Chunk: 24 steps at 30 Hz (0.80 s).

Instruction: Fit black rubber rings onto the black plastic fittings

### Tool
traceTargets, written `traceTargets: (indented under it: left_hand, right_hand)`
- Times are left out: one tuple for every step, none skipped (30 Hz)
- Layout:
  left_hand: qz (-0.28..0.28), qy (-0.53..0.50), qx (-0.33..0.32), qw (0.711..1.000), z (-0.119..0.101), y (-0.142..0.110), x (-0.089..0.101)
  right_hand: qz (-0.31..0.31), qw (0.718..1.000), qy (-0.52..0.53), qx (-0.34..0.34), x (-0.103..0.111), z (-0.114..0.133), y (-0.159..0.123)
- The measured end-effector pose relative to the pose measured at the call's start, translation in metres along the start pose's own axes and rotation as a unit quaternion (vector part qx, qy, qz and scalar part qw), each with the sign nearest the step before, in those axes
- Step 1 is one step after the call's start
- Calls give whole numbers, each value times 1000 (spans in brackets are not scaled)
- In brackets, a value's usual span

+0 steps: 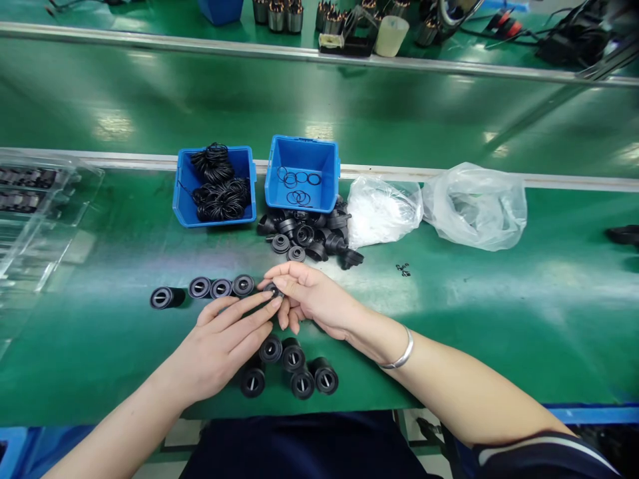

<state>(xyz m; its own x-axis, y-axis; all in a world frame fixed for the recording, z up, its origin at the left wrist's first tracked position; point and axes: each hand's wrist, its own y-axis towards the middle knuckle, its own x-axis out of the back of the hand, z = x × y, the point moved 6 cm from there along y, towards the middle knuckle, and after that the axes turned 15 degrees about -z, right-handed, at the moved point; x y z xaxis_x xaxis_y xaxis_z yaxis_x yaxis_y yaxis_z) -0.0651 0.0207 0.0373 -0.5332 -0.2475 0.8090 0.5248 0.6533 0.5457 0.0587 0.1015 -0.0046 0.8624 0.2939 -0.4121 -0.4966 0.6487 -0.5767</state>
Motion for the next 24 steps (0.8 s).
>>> traceTargets:
  left_hand:
    - [0,10,-3,1000,-1,1,0]
    - [0,17,-10,1000,-2,1,0]
    - [-1,23,-15,1000,-4,2,-1]
    - [-3,27,-17,999,-4,2,-1]
    - [-6,30,-15,999,-5,2,-2]
    - [-8,30,-12,999,-5,2,-2]
    - [-9,29,-8,999,-5,2,-2]
    - [-9,29,-6,1000,-4,2,-3]
    - [-7,27,-4,1000,-4,2,-3]
    - [-4,26,-5,1000,-4,2,-3]
    - [-3,26,-8,1000,-5,1,-3]
    - [-4,25,-13,1000,-5,0,-3]
    - [-6,24,-19,1000,-5,0,-2]
    - [-9,24,-26,999,-6,-1,-2]
    - [-11,25,-32,999,-6,-2,-1]
    - [-13,27,-36,999,-6,-3,-1]
    - [-12,29,-38,999,-6,-3,-1]
    - [-10,31,-37,999,-6,-3,-1]
    - [-8,34,-36,999,-6,-3,-1]
    - [-6,35,-36,999,-6,-2,-2]
    - [-5,36,-37,999,-7,-1,-2]
    - [-5,37,-38,999,-7,-1,-2]
    - [-5,39,-39,998,-8,0,-2]
    - [-7,43,-41,998,-8,1,-2]
  right_hand:
    - [-1,1000,8,-1,0,0,0]
    - [0,1000,19,-3,0,0,-1]
    - [5,1000,30,-5,-1,0,-1]
    - [10,999,35,-7,-1,1,-2]
    - [15,999,35,-7,-1,1,-2]
    - [18,999,29,-4,0,1,-2]
    - [16,1000,19,0,0,2,-1]
    - [12,1000,10,4,1,2,-1]
    - [6,1000,3,8,1,2,0]
    - [1,1000,0,9,1,2,0]
    - [-4,1000,-2,10,1,2,1]
    - [-6,1000,-3,10,1,2,1]
    - [-5,1000,-3,9,0,2,0]
    - [-3,1000,-2,9,0,2,0]
    - [0,1000,-3,10,-1,2,-1]
    - [2,1000,-5,13,-2,2,-1]
    - [3,1000,-9,17,-2,2,-2]
    - [2,1000,-14,21,-2,1,-2]
    - [0,999,-19,26,-2,1,-2]
    - [-2,999,-20,29,-1,1,-2]
    - [-3,999,-19,31,-1,1,-2]
    - [-2,999,-16,29,-1,0,-1]
    - [0,1000,-13,28,0,0,-1]
    - [4,1000,-12,27,0,-1,-1]
